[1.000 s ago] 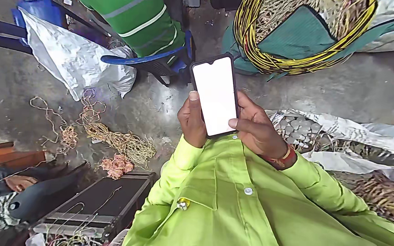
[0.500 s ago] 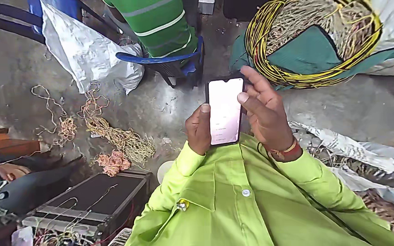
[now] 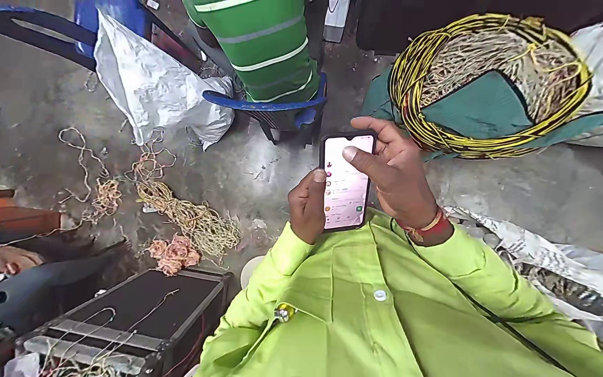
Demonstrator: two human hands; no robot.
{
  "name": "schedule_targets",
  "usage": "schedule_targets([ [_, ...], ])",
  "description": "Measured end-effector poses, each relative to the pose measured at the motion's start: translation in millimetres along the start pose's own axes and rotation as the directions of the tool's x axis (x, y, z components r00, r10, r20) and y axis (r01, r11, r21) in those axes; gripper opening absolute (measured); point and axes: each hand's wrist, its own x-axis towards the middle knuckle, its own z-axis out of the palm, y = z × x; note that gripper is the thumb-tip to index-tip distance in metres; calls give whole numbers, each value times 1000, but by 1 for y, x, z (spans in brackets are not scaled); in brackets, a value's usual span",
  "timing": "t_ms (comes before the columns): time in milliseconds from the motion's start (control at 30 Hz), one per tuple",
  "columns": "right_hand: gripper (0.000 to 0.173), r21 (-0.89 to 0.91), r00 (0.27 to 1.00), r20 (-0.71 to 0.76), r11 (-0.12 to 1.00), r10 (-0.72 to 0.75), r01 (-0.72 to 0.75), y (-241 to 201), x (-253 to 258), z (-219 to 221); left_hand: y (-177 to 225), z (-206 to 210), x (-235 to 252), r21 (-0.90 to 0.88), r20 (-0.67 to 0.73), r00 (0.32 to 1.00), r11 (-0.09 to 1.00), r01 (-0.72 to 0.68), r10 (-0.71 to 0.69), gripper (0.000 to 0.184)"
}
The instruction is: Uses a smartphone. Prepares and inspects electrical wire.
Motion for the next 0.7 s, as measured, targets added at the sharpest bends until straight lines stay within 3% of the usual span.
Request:
schedule_targets([
  [300,38,-15,1000,-21,1000,4,-5,-1,1,-7,-4,6,1,-10,-1,1000,1000,-9,9,39],
  [467,56,160,1000,29,987,-1,-3,5,-4,-19,-4,11,-2,-23,-6,999,999,37,-37,40],
  [700,54,167,1000,7,986,-6,5,4,-13,-23,-5,17,-5,-2,9,999,999,44,-43,41],
])
